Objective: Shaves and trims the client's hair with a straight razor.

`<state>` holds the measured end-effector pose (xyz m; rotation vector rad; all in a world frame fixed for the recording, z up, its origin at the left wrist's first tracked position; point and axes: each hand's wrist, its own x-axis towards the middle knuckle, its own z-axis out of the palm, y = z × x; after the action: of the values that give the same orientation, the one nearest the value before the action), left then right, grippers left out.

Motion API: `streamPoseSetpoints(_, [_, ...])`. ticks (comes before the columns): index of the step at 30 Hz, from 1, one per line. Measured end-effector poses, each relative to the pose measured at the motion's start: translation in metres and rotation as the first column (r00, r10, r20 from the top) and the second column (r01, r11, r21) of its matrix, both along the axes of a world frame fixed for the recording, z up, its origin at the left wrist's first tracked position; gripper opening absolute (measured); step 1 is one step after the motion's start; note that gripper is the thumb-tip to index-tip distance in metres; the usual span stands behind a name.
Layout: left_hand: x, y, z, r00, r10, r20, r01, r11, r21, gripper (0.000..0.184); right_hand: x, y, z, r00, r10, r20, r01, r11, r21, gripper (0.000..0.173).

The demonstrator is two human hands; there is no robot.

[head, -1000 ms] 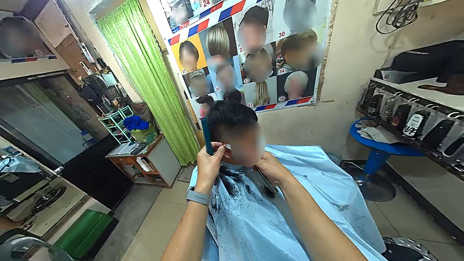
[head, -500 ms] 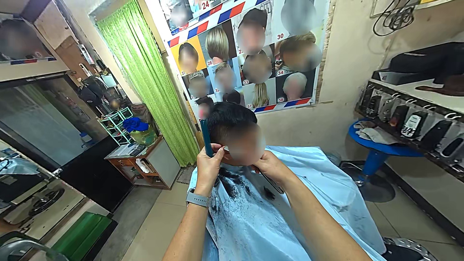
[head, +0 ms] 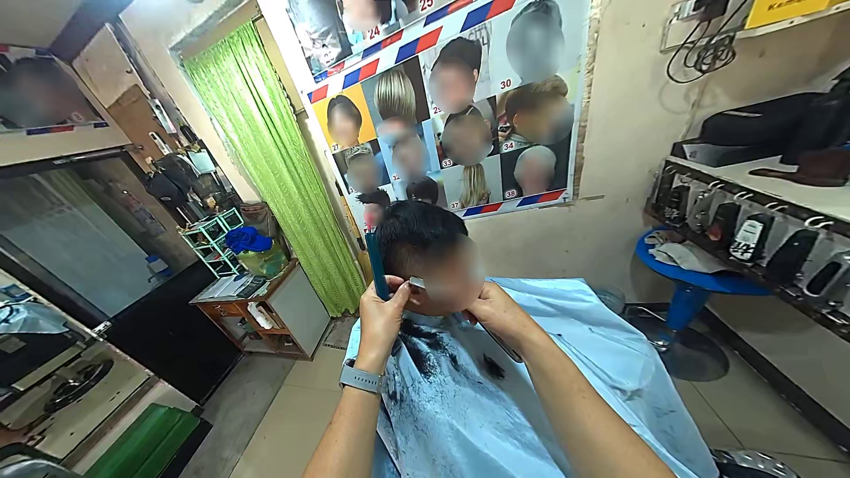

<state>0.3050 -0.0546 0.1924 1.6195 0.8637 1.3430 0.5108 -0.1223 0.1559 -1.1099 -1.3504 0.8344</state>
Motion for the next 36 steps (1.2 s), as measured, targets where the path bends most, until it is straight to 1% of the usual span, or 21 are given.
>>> streamPoseSetpoints(5, [0.0,-0.001,0.002,1.0,0.008,0.009,-0.009,1.0,0.006,0.014,-0.004,-0.003,-0.01,0.995,0.068,-0.075,-0.067,0.998,0.007,0.019])
streamPoseSetpoints(12, [0.0,-0.003,0.004,1.0,-0.011,0.009,0.011,1.0,-0.017,0.015,-0.011,0.001,-0.022,0.984,0.025,-0.177,-0.025,1.0,0.005,0.019])
streamPoseSetpoints(20, [0.0,-0.003,0.004,1.0,-0.001,0.014,0.001,1.0,-0.031,0.015,-0.01,0.003,-0.026,0.985,0.018,-0.174,-0.018,1.0,0.002,0.019])
streamPoseSetpoints(25, [0.0,-0.003,0.003,1.0,-0.02,0.021,0.02,1.0,-0.016,0.016,-0.008,0.003,-0.024,0.987,0.012,-0.16,-0.012,1.0,0.0,0.02])
streamPoseSetpoints(30, [0.0,-0.002,0.003,1.0,-0.002,0.01,0.002,1.0,-0.012,0.017,-0.004,-0.003,-0.019,0.99,0.01,-0.14,-0.01,1.0,0.003,0.02])
streamPoseSetpoints(31, [-0.001,-0.004,0.002,0.999,0.013,0.034,-0.012,1.0,-0.016,0.015,-0.002,-0.009,-0.013,0.991,0.011,-0.137,-0.009,1.0,0.02,0.021])
streamPoseSetpoints(32, [-0.003,-0.009,0.003,0.995,0.028,0.098,-0.025,0.999,-0.034,0.013,0.002,-0.017,-0.005,0.99,0.01,-0.141,-0.003,0.999,0.05,0.021])
streamPoseSetpoints(33, [-0.004,-0.017,0.005,0.979,0.043,0.198,-0.029,0.997,-0.073,0.017,0.007,-0.024,0.004,0.989,0.009,-0.149,0.005,0.996,0.093,0.021])
streamPoseSetpoints(34, [-0.003,-0.028,0.009,0.941,0.047,0.334,-0.001,0.99,-0.138,0.027,0.012,-0.031,0.015,0.989,0.003,-0.147,0.017,0.991,0.132,0.022])
streamPoseSetpoints(35, [0.0,-0.039,0.013,0.884,0.035,0.467,0.072,0.975,-0.211,0.035,0.017,-0.038,0.026,0.993,-0.011,-0.121,0.032,0.984,0.173,0.022])
streamPoseSetpoints(36, [0.003,-0.048,0.013,0.819,0.003,0.574,0.178,0.95,-0.258,0.039,0.021,-0.044,0.039,0.997,-0.037,-0.065,0.05,0.977,0.209,0.023])
